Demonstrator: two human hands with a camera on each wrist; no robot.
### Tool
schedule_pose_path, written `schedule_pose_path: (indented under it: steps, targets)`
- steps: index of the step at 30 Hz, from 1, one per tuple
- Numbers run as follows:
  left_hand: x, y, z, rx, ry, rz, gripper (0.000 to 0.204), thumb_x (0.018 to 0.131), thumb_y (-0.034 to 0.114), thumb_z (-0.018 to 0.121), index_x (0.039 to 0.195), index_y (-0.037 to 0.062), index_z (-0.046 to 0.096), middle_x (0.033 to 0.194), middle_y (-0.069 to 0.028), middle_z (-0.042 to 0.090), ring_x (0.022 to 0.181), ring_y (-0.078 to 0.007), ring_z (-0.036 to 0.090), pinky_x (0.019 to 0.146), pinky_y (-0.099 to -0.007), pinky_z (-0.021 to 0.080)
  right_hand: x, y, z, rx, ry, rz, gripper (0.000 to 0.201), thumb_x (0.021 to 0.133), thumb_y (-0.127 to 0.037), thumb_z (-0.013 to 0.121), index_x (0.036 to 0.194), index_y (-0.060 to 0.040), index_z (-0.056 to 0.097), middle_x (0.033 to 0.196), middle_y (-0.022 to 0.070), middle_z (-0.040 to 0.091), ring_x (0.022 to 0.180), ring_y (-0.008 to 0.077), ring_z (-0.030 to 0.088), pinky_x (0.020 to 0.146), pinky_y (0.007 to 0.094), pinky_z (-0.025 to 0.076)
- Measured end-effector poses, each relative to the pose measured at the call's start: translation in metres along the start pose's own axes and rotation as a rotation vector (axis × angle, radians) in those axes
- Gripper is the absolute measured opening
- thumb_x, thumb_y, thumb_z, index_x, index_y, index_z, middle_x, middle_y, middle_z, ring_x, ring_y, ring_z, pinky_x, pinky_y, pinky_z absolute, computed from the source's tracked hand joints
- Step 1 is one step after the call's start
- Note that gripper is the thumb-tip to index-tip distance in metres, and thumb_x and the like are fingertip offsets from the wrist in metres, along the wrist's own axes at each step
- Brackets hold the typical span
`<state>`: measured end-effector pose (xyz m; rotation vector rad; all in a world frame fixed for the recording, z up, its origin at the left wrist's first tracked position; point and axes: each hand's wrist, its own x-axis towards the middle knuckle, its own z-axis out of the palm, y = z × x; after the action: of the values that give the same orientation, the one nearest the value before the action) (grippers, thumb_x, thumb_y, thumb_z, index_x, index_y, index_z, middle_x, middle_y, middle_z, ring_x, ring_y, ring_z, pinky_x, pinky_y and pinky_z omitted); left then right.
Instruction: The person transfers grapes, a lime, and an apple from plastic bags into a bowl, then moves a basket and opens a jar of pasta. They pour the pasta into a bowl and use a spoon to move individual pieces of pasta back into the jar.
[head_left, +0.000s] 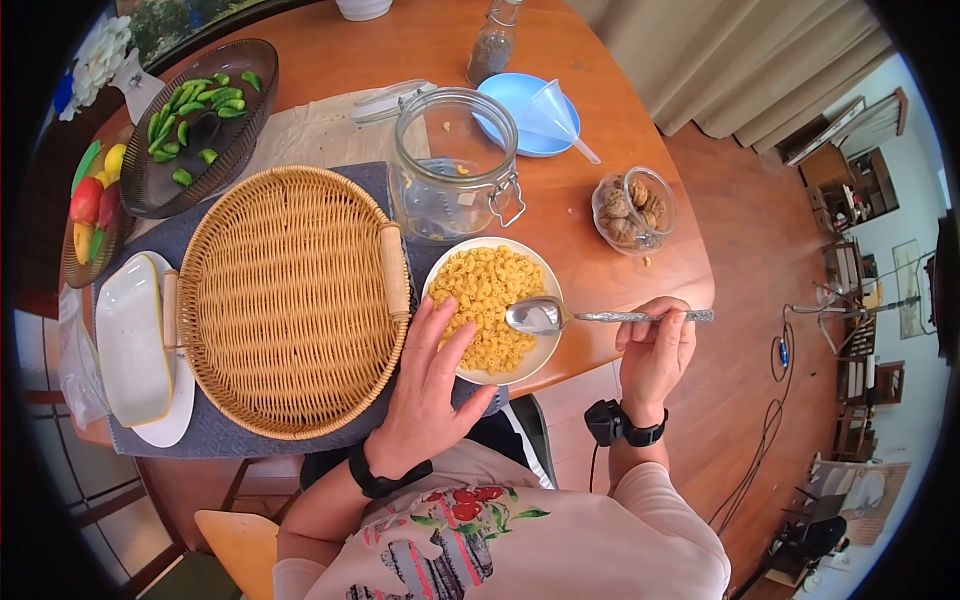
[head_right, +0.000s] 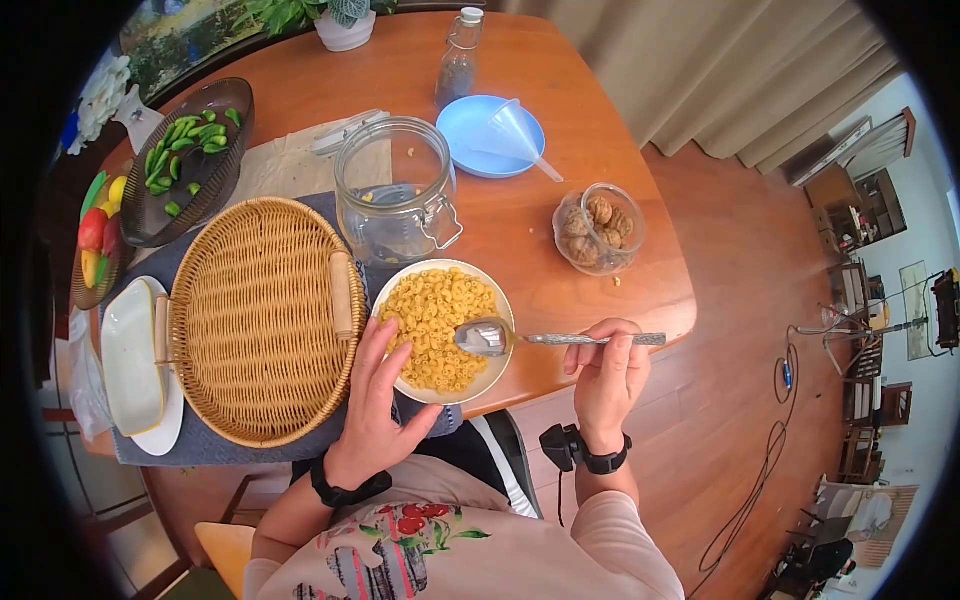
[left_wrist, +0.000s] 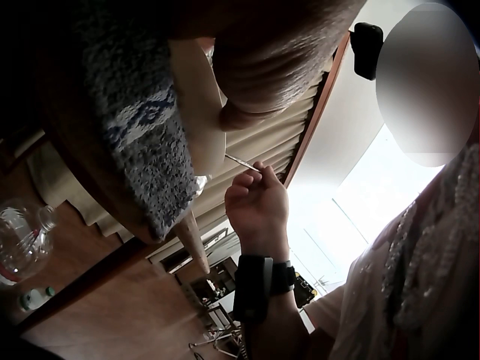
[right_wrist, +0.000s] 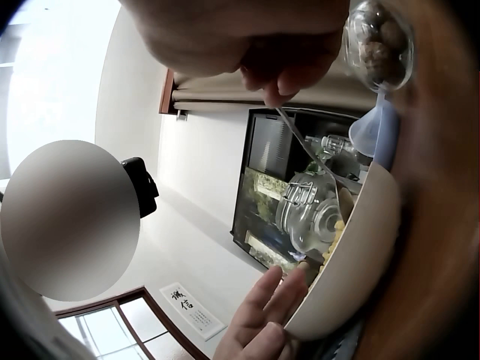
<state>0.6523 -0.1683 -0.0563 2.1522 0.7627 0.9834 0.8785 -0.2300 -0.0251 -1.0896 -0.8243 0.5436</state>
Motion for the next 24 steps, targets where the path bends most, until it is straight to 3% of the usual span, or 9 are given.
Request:
schedule_pose_path:
  steps: [11,18,24]
  targets:
    - [-0.001,0.0,0.0,-0.006,-0.002,-0.016,0.066,0.067,0.009,0.07,0.124,0.0019,0.038,0.134,-0.0232,0.028,0.126,-0.0429,0.024,0.102,-0.0487,0.024,-0.006,0.011,-0.007,0.103,0.064,0.18,0.028,0.095,-0.028,0.039,0.088,-0.0028,0.048,0.061,0.0047,0.046,0.049,0.0138,0.046,0.044,0.023,0.039]
    - [-0.001,0.0,0.0,-0.002,-0.001,-0.011,0.067,0.067,0.009,0.071,0.124,0.0022,0.037,0.134,-0.023,0.028,0.126,-0.043,0.024,0.102,-0.0489,0.024,-0.003,0.006,-0.009,0.108,0.126,0.122,0.027,0.095,-0.028,0.037,0.087,-0.0036,0.047,0.06,0.0035,0.044,0.048,0.0134,0.044,0.042,0.0234,0.038]
    - [-0.001,-0.001,0.001,0.0,0.002,-0.008,0.068,0.066,0.009,0.071,0.125,0.002,0.037,0.134,-0.0234,0.029,0.126,-0.0436,0.024,0.102,-0.0493,0.025,0.004,0.001,-0.007,0.189,0.157,0.177,0.028,0.095,-0.028,0.037,0.087,-0.0039,0.048,0.06,0.0036,0.044,0.047,0.0139,0.044,0.042,0.0234,0.037]
